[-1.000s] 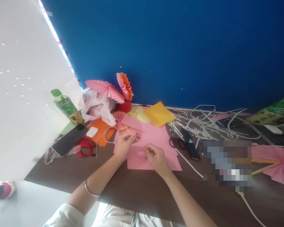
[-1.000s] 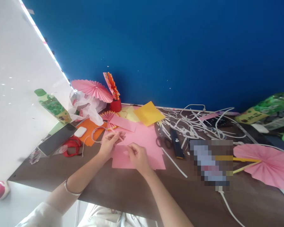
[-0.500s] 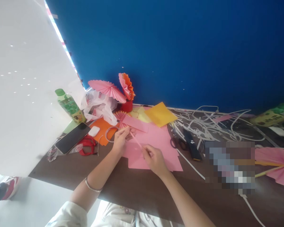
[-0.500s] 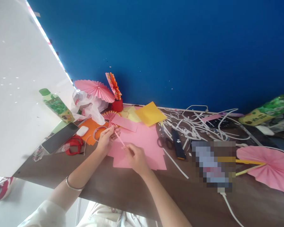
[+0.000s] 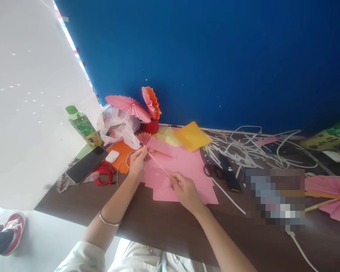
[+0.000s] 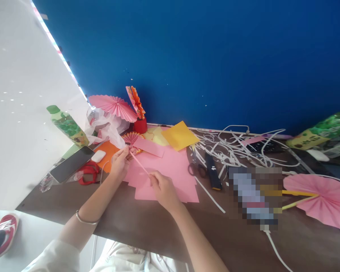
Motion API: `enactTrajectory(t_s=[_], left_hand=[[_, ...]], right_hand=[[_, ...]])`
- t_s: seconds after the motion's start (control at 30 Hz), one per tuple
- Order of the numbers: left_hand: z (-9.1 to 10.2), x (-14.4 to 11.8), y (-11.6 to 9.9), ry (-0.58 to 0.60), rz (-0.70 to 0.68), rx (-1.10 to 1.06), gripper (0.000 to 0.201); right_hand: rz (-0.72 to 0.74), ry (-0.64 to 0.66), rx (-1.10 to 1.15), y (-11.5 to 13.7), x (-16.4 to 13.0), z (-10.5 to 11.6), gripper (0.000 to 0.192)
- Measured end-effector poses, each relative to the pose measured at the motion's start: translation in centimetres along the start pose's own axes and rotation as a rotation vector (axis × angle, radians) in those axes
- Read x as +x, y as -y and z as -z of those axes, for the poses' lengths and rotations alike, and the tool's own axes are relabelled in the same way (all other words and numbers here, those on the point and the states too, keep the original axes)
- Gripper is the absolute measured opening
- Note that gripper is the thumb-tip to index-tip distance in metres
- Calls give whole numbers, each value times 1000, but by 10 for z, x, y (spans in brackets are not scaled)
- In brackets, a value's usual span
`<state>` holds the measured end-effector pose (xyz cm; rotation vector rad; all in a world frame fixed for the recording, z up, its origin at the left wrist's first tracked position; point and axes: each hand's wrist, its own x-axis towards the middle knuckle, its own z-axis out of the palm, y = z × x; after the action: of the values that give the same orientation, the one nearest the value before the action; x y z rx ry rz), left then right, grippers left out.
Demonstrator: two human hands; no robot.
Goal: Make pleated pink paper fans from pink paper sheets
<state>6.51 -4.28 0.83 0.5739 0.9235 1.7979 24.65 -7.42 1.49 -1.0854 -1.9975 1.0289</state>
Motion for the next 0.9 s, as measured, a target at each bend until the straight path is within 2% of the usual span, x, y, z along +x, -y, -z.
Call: enactTrajectory(t_s=[0.13,0.23,0.27,0.33,0.43,0.47,0.5,0.57,0.63,0.8,0.9], left_hand=[[2,4,1,22,52,6,26],[10,14,-7,-36,82,-47,27],[13,17,-10,-55,94,-80,28],[20,21,-16,-35,141,-115,34],[23,18,-17,40,257,-102,40],[22,15,-15,67,283,-93,41],[20,12,-13,96,311,-83,42],[15,7,-7,142,368,-62,41],[11,4,-2,151,414,-48,37],[12,5,4,177,452,-44,29],[11,3,8,196,411,54,27]], right_hand=[[-32,5,13,-7,2,2,27],[-70,-32,22,-11,3,13,26],[-90,-82,61,-11,3,19,24],[-113,-291,186,-10,3,33,22],[-64,-798,305,-11,5,47,25],[-94,-858,359,-13,7,48,26],[-163,-826,438,-17,8,47,27],[-374,-555,637,-25,12,43,27],[-482,-382,735,-32,14,37,28],[-460,-427,895,-34,14,35,32],[-437,-323,929,-30,12,33,29]])
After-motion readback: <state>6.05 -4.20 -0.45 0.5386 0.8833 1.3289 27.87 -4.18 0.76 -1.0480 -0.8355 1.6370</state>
